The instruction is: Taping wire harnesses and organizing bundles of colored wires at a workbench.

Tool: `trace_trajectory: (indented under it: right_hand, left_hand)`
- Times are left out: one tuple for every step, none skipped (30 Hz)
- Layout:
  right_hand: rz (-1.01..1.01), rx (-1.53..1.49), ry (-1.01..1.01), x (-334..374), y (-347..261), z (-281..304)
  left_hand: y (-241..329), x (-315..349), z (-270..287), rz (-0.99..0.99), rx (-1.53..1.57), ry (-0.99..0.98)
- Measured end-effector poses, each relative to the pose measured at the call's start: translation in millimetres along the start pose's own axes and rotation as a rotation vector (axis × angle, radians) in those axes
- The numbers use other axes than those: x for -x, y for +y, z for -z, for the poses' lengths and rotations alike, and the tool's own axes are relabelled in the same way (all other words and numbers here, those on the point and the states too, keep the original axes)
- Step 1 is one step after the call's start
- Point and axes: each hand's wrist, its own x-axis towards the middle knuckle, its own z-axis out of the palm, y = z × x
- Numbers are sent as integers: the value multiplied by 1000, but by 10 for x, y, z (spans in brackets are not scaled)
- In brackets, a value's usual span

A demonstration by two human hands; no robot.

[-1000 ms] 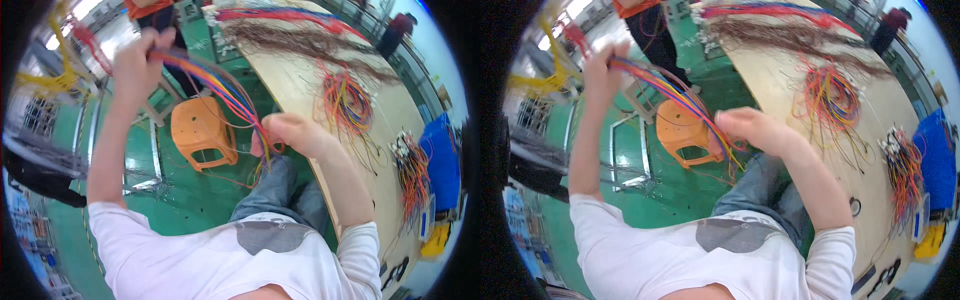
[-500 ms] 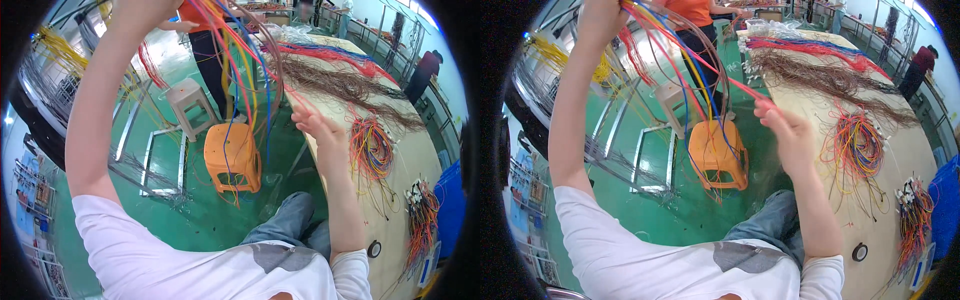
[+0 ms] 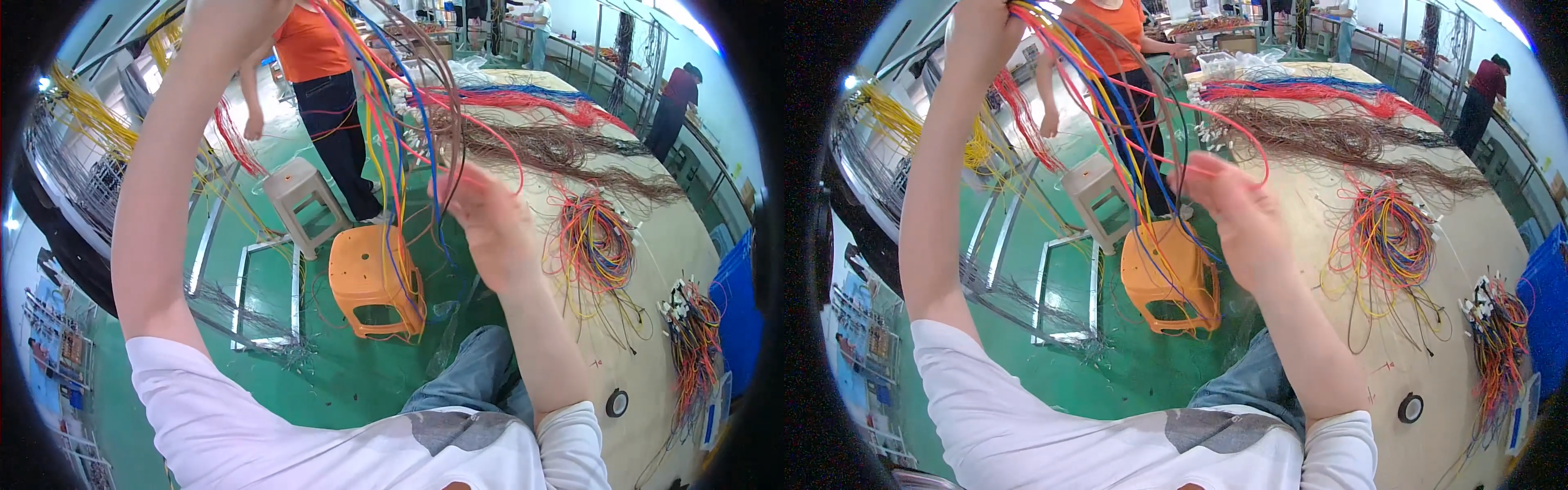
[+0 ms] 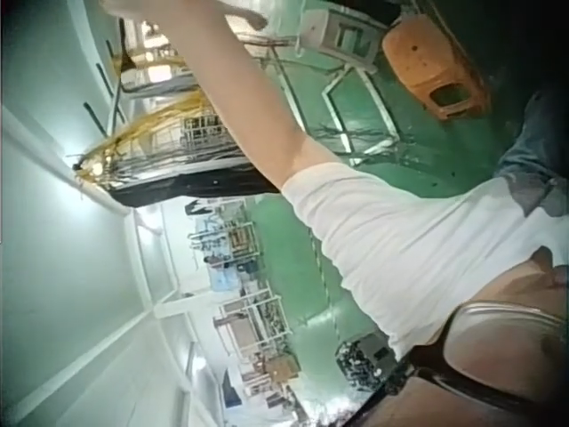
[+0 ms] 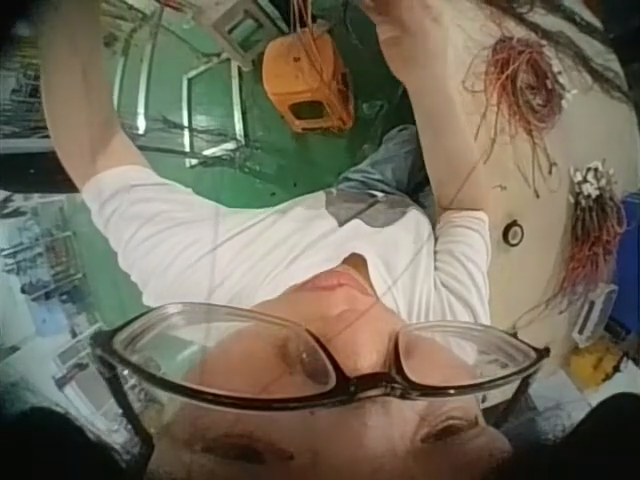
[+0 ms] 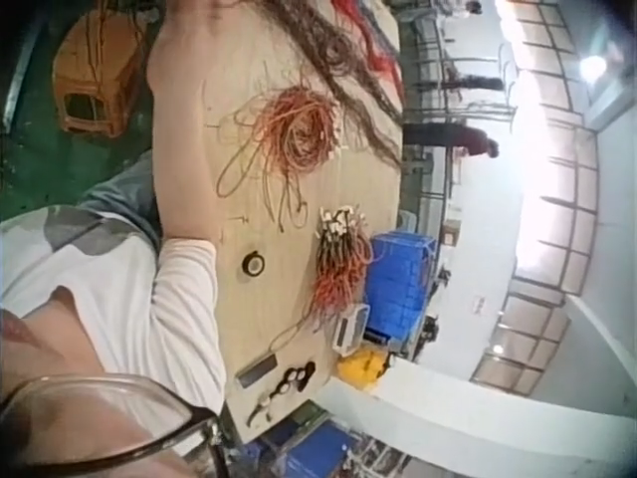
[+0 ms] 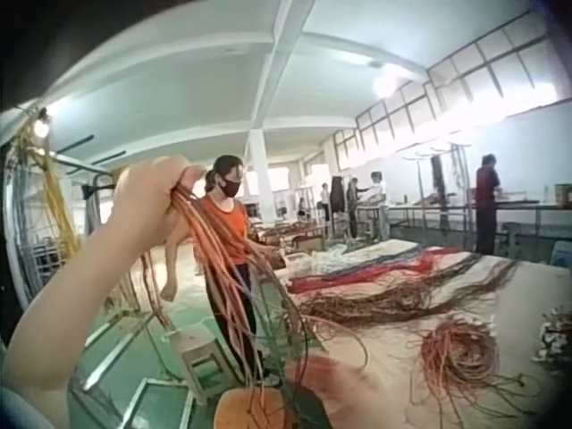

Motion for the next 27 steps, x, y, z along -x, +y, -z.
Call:
trace_trajectory:
  right_hand:
    - [23,154,-54,35,46,-42]
    - [-55,223,13,68,17,-116]
    - [-56,222,11,59,19,-113]
    - [-39,273,62,41,14,-94]
    - [-21,326,116,21,6,-55]
    - [64,329,109,7,-20,33]
    - [82,353,134,14,-87,111]
    - [97,375,156,24,-161,188]
    - [102,388,136,35,-248,254]
    - [36,322,57,53,-352,273]
    - [-32,255,-17,80,-451,280]
    - [-87,365,-112,65,-528,280]
    - [-91,366,-109,69,-576,233]
    - [-225,277,-116,75,-644,114]
    - [-358,185,-123,73,-673,50]
    - [-400,185,-146,49,-651,66]
    - [-387,302,-82,-1,-537,138]
    - [-375,414,-21,-61,-406,137]
    - [-372,394,-43,-107,-345,89]
    - [-370,396,-42,-166,-285,27]
    - [-299,359,-82,-230,-216,-10]
    - [-226,323,-122,-274,-156,-46]
    - [-224,323,-128,-313,-89,-98]
    - [-211,248,-121,-345,-33,-147]
    - [-196,174,-113,-363,-6,-159]
    - [-170,90,-141,-379,24,-167]
    - [-116,130,-148,-356,-32,-157]
  left_hand:
    - [-38,16,1,-1,-10,-5]
    - [3,-11,17,1,16,-43]
    - [31,-29,26,3,43,-81]
    - [28,-28,-6,12,36,-7]
    - [55,-34,11,10,38,-7]
    - [96,-41,55,12,66,-60]
    - [120,-46,70,14,96,-112]
    - [95,-15,60,15,96,-112]
    - [42,41,44,-12,64,-105]
    - [1,88,24,-39,33,-97]
    - [-19,127,-3,-37,38,-98]
    - [-33,161,-27,-14,13,-128]
    - [-44,188,-47,8,-13,-158]
    - [-11,183,-61,11,-9,-159]
    - [38,163,-77,45,42,-111]
    - [64,153,-80,80,91,-63]
    - [79,135,-89,83,93,-59]
    - [78,123,-86,37,96,-41]
    - [71,111,-78,-10,99,-23]
    - [70,96,-72,-58,105,-1]
    - [85,86,-69,-58,108,4]
    - [105,77,-57,-31,101,8]
    - [111,78,-37,-3,87,9]
    - [120,82,-30,-4,82,13]
    - [135,96,-36,13,60,-26]
    - [128,126,-36,30,35,-68]
    - [65,167,-56,-2,12,-65]
